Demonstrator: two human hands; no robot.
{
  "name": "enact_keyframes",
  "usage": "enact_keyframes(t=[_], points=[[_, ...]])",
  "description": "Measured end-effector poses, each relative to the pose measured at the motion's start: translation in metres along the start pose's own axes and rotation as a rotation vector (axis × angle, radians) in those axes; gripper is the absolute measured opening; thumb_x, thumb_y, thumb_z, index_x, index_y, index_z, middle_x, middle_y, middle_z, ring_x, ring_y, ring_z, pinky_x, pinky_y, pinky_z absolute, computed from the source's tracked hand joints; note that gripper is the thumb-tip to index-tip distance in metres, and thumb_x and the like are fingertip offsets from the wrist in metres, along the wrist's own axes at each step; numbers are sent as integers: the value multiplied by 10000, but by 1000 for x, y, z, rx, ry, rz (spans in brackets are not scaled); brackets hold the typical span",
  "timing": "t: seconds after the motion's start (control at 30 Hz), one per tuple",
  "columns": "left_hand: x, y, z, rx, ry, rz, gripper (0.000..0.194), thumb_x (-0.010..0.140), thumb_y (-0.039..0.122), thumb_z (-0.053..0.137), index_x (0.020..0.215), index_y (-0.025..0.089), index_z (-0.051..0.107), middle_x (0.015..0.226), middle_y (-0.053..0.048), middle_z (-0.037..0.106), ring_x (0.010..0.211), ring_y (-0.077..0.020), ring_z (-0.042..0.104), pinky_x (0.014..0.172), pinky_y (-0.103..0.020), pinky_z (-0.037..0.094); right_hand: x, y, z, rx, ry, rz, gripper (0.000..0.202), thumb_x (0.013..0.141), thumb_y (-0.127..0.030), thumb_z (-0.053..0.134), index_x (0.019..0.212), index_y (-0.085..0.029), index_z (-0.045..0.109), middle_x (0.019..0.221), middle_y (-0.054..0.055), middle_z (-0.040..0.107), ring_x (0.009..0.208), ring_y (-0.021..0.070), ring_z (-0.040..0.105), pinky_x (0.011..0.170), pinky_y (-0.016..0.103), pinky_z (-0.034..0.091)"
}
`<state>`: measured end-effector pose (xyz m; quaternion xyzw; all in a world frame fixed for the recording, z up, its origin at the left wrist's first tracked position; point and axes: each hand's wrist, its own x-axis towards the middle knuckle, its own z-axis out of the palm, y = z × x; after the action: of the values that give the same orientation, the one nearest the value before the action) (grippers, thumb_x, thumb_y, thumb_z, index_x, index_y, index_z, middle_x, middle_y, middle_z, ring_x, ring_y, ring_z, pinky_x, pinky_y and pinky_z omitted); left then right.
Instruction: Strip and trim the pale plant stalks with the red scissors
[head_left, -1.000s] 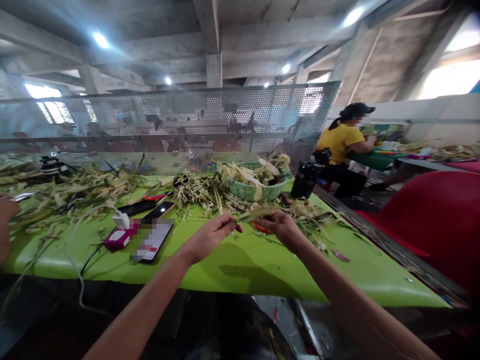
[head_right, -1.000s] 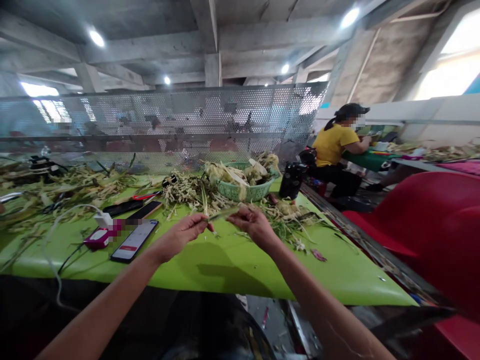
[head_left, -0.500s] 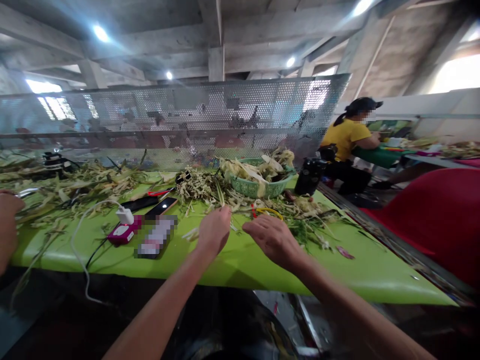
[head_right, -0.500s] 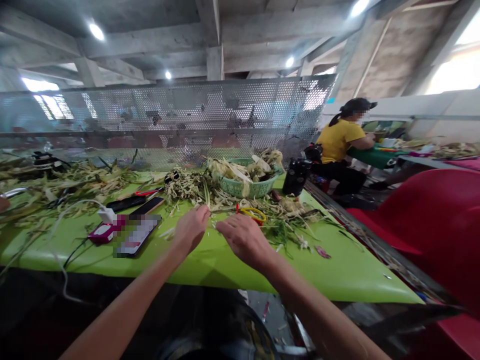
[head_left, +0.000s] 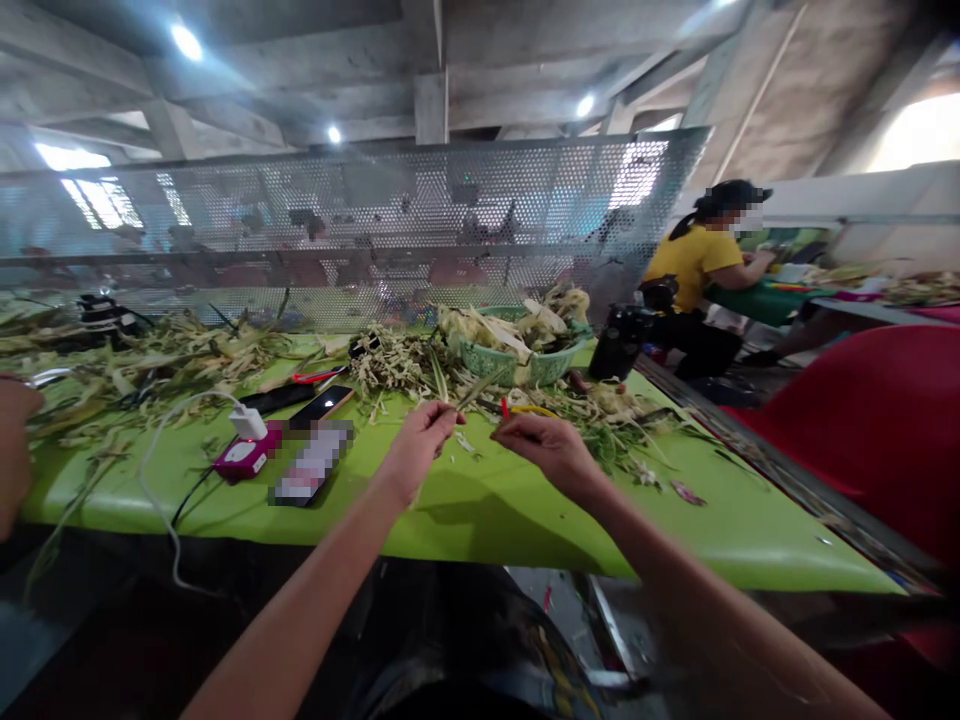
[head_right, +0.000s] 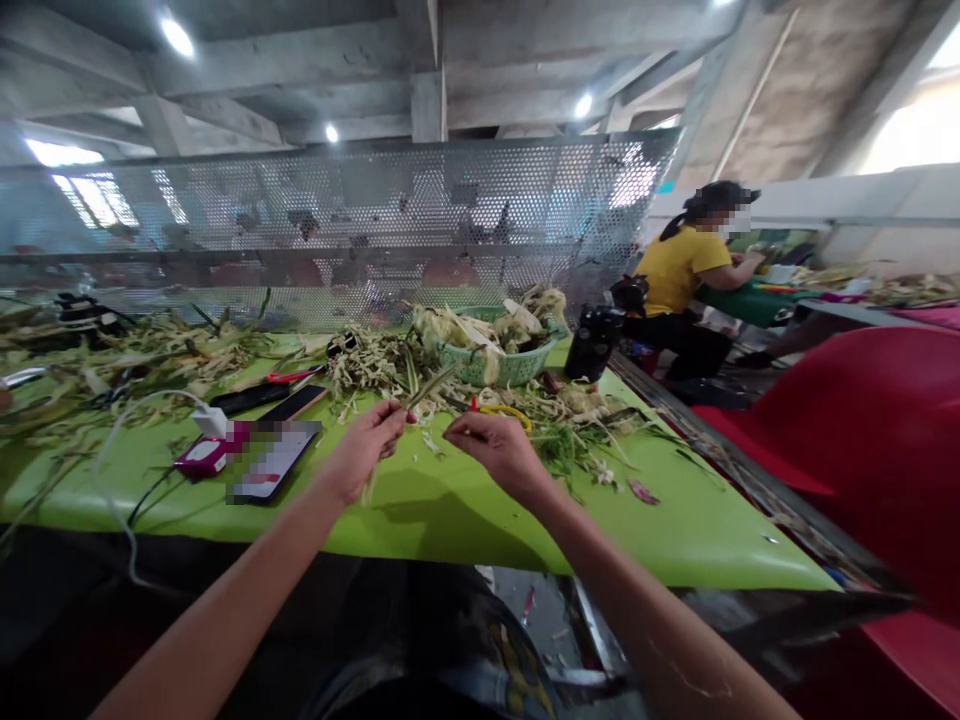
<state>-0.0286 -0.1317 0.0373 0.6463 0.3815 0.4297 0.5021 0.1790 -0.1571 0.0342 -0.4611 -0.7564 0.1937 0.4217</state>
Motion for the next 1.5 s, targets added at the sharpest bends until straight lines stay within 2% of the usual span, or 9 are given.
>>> enact_keyframes(t=[0.2,0.47,0.57,0.67,0.8,1.1,1.3,1.4,1.5], points=[[13,-19,11,158,187,100,179,855,282,476,862,149,595,875,-39,644,811,-138,554,764,-254,406,-13,-25,24,-225,-63,-195,196,915,-286,514,869,-206,687,805,38,698,766,165,625,725,264,445],[8,-19,7,338,259,68,183,862,315,467,867,171,579,676,22,553,588,-110,466,562,-227,322,-4,-8,-2,-343,-81,-23,160,824,-245,596,941,-219,702,1046,72,672,948,223,629,790,321,471],[5,-18,11,413,287,111,164,872,287,461,873,180,584,683,21,558,587,-107,461,565,-227,308,-2,-14,0,-117,1,176,291,798,-245,585,1083,-208,634,1093,92,655,819,206,653,669,308,498],[2,-16,18,483,310,174,150,881,253,454,886,189,589,724,9,592,611,-113,480,586,-230,317,0,-26,17,390,-8,393,314,777,-242,572,1086,-186,571,899,54,669,535,125,596,540,273,474],[-1,-17,23,585,331,270,142,891,221,451,927,205,587,814,-12,636,687,-133,537,648,-242,351,7,-30,42,820,36,447,263,676,-249,688,911,-178,594,844,31,655,665,144,630,653,284,497],[0,-34,26,930,414,410,170,924,207,420,972,195,583,890,-64,633,808,-193,575,722,-294,394,16,-10,62,628,243,388,272,690,-424,698,701,-175,591,569,-46,466,482,79,299,447,243,207],[-5,-47,28,1142,347,476,215,921,189,422,1064,198,583,887,-67,601,868,-229,558,783,-354,419,22,1,67,510,295,393,376,679,-497,696,591,-191,497,516,-53,404,504,94,304,482,251,256],[-10,-42,23,993,257,451,277,935,232,403,1169,196,545,1001,-82,606,933,-223,559,819,-351,427,25,6,60,503,261,368,359,635,-486,727,589,-185,537,543,-36,478,546,111,383,534,256,314],[-7,-30,11,766,128,342,272,946,290,375,1047,185,604,980,-74,626,899,-200,576,778,-317,430,27,9,48,530,160,324,305,616,-444,751,656,-175,613,627,-13,575,628,139,475,626,275,367]])
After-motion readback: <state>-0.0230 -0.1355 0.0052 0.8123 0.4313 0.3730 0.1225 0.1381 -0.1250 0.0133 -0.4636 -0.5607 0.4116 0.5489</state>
